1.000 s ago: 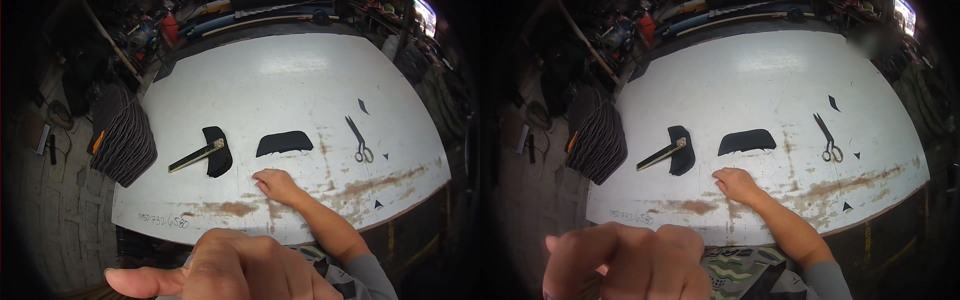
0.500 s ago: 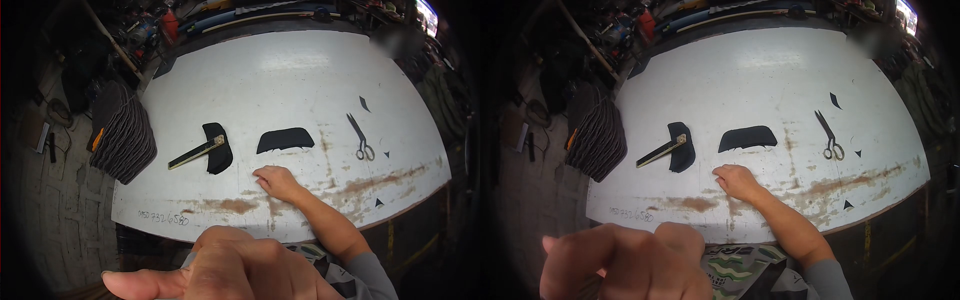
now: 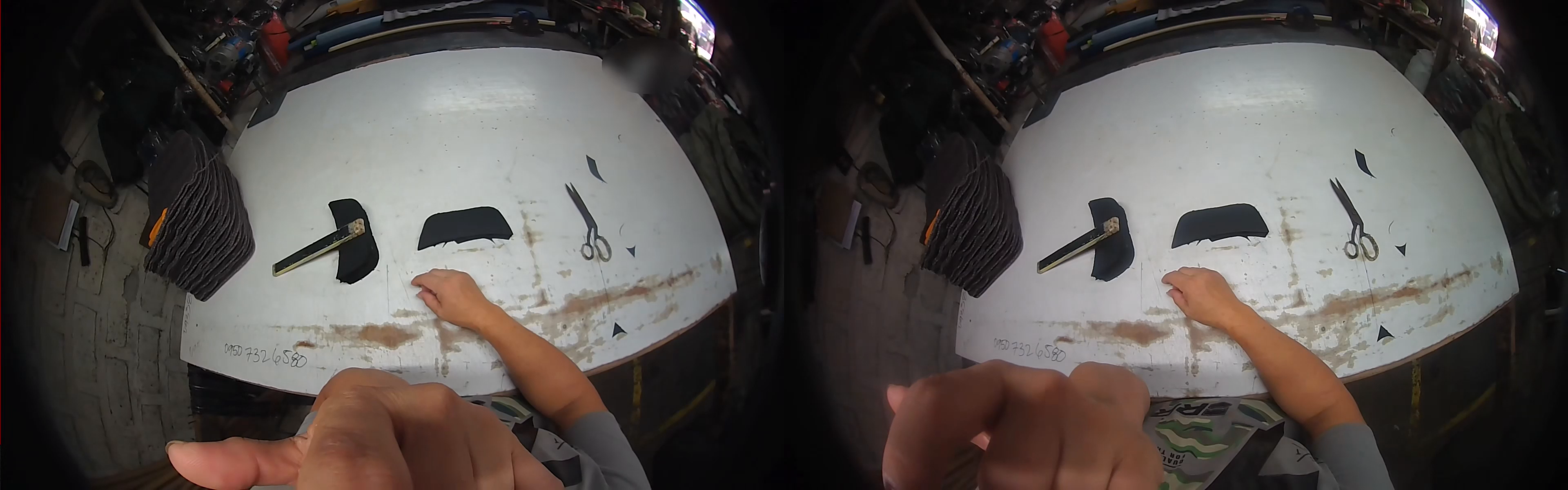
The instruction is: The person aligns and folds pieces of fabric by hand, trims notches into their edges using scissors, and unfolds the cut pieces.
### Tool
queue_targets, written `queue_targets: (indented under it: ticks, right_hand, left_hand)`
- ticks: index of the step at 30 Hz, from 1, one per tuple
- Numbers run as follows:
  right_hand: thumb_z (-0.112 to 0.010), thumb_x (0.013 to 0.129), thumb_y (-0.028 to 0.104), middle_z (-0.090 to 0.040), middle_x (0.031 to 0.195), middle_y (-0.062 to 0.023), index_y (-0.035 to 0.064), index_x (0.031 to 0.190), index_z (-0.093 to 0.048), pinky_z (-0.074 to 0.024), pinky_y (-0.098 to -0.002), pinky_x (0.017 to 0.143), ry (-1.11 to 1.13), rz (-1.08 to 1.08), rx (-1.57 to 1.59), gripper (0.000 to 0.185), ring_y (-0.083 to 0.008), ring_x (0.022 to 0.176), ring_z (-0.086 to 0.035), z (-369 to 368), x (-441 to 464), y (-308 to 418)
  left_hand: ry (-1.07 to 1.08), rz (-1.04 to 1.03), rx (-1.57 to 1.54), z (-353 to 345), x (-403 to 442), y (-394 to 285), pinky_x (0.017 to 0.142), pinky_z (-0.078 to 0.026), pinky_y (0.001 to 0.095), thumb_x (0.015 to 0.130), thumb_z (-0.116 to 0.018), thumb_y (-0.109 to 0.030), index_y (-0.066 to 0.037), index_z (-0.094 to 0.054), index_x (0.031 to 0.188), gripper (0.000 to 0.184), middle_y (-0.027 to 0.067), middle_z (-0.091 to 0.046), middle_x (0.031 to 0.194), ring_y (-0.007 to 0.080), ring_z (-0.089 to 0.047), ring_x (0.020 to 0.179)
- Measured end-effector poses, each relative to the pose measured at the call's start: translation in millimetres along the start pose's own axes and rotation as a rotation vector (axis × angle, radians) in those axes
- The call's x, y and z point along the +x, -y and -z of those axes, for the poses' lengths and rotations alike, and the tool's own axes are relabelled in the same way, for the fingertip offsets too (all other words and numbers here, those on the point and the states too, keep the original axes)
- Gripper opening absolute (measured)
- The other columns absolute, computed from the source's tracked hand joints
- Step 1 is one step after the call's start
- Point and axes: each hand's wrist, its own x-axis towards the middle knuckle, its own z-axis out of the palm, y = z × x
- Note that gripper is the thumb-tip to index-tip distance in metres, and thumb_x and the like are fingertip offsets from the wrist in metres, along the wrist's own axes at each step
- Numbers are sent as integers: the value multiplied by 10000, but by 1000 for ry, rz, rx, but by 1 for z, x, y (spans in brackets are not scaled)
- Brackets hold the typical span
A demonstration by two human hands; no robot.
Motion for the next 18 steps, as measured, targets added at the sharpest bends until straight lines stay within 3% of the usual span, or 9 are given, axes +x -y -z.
queue_targets:
  ticks: [18]
  right_hand:
    - [-640,837,120,-686,943,-132,63,1034,-679,-526,-406,730,-1,4,-2,209,-327,835,-654,-2,0,-3]
  left_hand:
    - [18,-38,52,-3,-13,-12,623,-524,415,1005,-451,-327,-170,-663,1078,274,7,-403,516,129,-335,410]
